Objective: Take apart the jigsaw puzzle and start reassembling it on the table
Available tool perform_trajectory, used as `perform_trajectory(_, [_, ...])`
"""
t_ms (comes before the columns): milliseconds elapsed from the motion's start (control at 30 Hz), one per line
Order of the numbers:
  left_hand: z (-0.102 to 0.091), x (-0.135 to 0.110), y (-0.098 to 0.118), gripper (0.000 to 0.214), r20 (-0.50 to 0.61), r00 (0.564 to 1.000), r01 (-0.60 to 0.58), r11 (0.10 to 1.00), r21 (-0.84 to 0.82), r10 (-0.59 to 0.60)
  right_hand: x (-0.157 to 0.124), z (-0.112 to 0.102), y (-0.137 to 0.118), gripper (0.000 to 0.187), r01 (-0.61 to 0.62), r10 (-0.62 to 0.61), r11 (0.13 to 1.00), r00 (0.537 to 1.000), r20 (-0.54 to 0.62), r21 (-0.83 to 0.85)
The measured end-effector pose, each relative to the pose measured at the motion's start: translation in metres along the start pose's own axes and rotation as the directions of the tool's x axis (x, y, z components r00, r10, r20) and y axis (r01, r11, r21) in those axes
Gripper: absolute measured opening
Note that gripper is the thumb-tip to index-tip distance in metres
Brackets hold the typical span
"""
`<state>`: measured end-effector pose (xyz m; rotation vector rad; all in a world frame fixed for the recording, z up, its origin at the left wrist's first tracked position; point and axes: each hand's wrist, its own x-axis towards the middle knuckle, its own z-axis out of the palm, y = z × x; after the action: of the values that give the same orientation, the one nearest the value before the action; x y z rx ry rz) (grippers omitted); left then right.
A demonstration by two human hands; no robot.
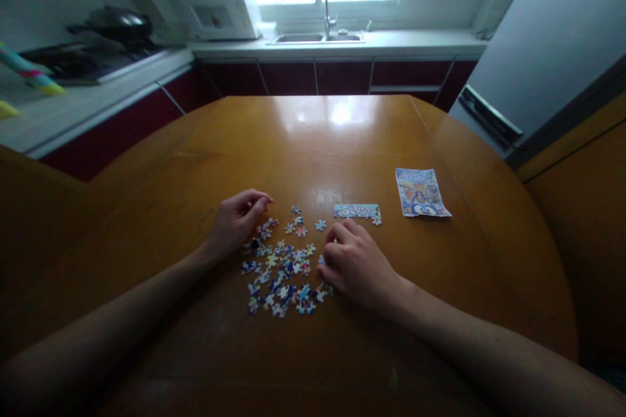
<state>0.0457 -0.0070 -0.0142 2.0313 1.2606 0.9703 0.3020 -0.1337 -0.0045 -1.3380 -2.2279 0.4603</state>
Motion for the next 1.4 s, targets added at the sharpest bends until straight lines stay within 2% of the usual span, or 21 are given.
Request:
perform_trajectory(67, [0.000, 0.000, -0.001, 0.023, -0.004, 1.000, -0.006, 1.000, 0.001, 0.006, 0.001, -0.003, 0.002, 0.017, -0.015, 0.015, 1.000, 1.000, -0.019, -0.002])
perform_trajectory(167, [0.000, 0.000, -0.001, 0.024, -0.004, 1.000, -0.014, 1.000, 0.009, 0.014, 0.002, -0.008, 0.009, 0.013, 0.015, -0.014, 1.000, 1.000, -0.015, 0.023])
perform_trajectory(400, [0.000, 0.000, 0.001, 0.024, -0.003, 1.000, -0.003, 1.000, 0.001, 0.003, 0.007, -0.011, 0.023, 0.028, 0.192, -0.190, 0.981, 0.975, 0.118, -0.006])
perform_trajectory(567, [0.000, 0.000, 0.002, 0.024, 0.000, 1.000, 0.015, 1.000, -0.014, -0.015, 0.008, -0.015, 0.022, 0.019, 0.169, -0.164, 0.985, 0.980, 0.111, -0.030])
perform_trajectory(800, [0.000, 0.000, -0.001, 0.023, 0.008, 1.000, 0.000, 1.000, -0.001, 0.000, 0.007, -0.015, 0.022, 0.017, 0.140, -0.139, 0.990, 0.985, 0.103, -0.003])
perform_trajectory(933, [-0.002, 0.001, -0.003, 0.021, -0.003, 0.996, -0.086, 0.995, 0.046, 0.086, 0.006, -0.016, 0.021, 0.015, 0.126, -0.130, 0.991, 0.988, 0.088, 0.055])
perform_trajectory(1000, [-0.003, -0.002, 0.007, 0.018, -0.011, 0.982, -0.186, 0.980, 0.076, 0.187, 0.007, -0.016, 0.021, 0.014, 0.131, -0.140, 0.985, 0.987, 0.075, 0.111])
perform_trajectory(1067, [-0.001, -0.007, 0.025, 0.013, 0.026, 0.958, -0.285, 0.957, 0.061, 0.284, 0.007, -0.018, 0.019, 0.012, 0.122, -0.137, 0.975, 0.988, 0.066, 0.188])
perform_trajectory(1167, [0.009, -0.018, 0.062, 0.009, 0.253, 0.900, -0.353, 0.934, -0.058, 0.356, 0.005, -0.020, 0.014, 0.008, 0.020, -0.038, 0.951, 0.998, 0.053, 0.307])
perform_trajectory(1233, [0.020, -0.024, 0.083, 0.010, 0.373, 0.854, -0.350, 0.931, -0.105, 0.363, 0.004, -0.021, 0.011, 0.006, -0.076, 0.066, 0.921, 0.997, 0.041, 0.381])
perform_trajectory(1333, [0.039, -0.023, 0.100, 0.003, 0.415, 0.860, -0.271, 0.954, -0.126, 0.299, 0.002, -0.026, 0.011, 0.005, -0.156, 0.165, 0.877, 0.986, 0.020, 0.454])
perform_trajectory(1400, [0.050, -0.015, 0.104, 0.012, 0.436, 0.863, -0.206, 0.967, -0.153, 0.253, 0.002, -0.034, 0.019, 0.006, -0.183, 0.205, 0.866, 0.979, 0.003, 0.465])
